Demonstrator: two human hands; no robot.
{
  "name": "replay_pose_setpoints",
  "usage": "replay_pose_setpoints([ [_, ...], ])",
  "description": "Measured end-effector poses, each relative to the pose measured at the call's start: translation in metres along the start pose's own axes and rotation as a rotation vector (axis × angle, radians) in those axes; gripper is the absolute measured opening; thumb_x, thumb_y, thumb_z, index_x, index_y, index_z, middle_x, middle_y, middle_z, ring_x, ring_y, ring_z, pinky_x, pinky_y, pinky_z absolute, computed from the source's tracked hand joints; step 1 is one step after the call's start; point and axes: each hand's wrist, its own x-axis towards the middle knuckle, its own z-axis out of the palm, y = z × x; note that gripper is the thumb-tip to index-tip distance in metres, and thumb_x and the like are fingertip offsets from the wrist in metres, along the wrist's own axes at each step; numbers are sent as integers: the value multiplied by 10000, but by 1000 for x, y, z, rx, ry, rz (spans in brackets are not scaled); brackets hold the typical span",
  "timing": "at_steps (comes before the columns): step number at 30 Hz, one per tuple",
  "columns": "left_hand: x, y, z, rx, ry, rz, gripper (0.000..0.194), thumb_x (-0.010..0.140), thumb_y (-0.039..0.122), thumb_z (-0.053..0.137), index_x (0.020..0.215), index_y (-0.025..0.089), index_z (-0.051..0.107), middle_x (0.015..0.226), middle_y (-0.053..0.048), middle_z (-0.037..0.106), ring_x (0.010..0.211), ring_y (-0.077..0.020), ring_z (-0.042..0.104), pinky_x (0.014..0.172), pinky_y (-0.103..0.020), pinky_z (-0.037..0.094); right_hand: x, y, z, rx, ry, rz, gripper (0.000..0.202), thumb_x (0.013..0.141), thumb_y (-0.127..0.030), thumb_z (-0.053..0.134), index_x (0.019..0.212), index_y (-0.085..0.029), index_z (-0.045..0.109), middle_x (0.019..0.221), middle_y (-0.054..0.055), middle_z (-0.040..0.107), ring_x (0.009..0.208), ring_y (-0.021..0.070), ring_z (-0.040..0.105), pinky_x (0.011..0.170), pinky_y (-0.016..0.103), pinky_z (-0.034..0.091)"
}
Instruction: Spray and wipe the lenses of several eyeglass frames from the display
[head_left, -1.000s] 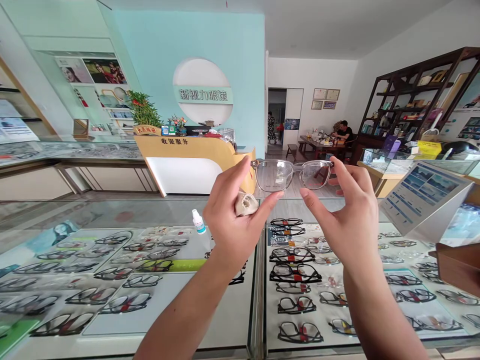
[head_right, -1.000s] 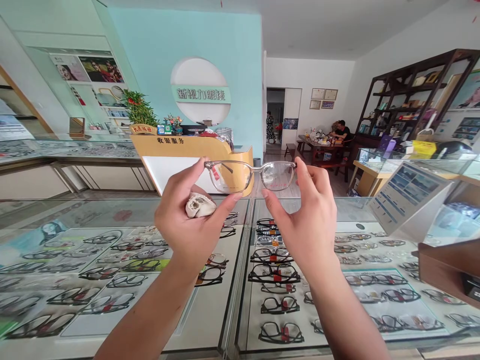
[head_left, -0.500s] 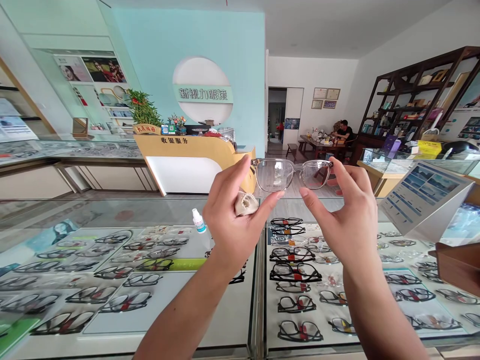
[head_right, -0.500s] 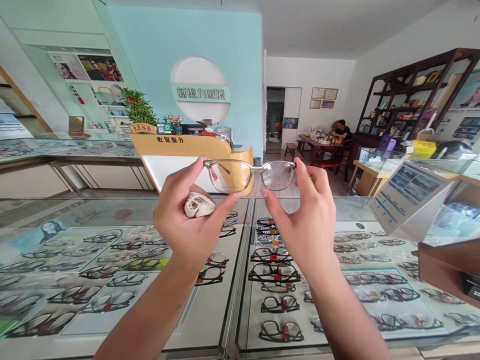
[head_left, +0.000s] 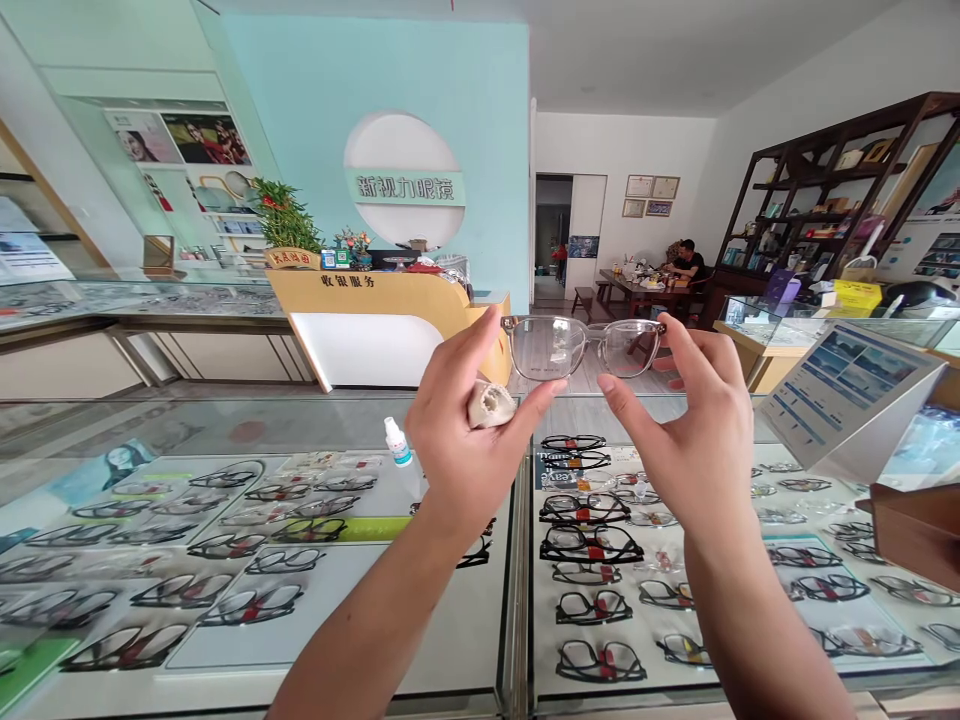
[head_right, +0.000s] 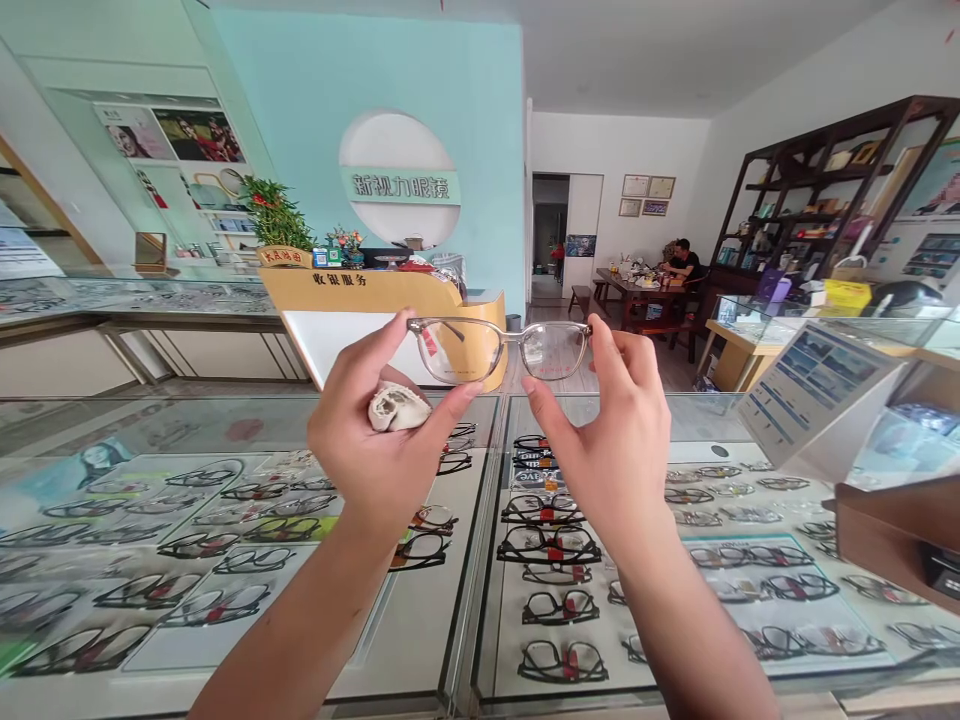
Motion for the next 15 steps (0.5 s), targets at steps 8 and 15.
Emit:
replay_pose_setpoints([
  [8,-2,-9,-1,-23,-61,-206,689,941,451,923,1571,301,687,1365,-72,826,1287,-318,800,1006,-475,736,0,-4,-3,53,42,-41,678,1024,-469,774,1658,-285,621,1325,142,700,1021,293,740,890,530,689],
  [15,2,-16,-4,-56,-131,-250,723,925,467,916,1573,255,674,1501,-125,791,1376,-350,781,1012,-443,744,-1,-6,-4,19,44,-83,637,1055,-440,734,1665,-315,600,1353,145,697,1034,293,747,886,529,712],
])
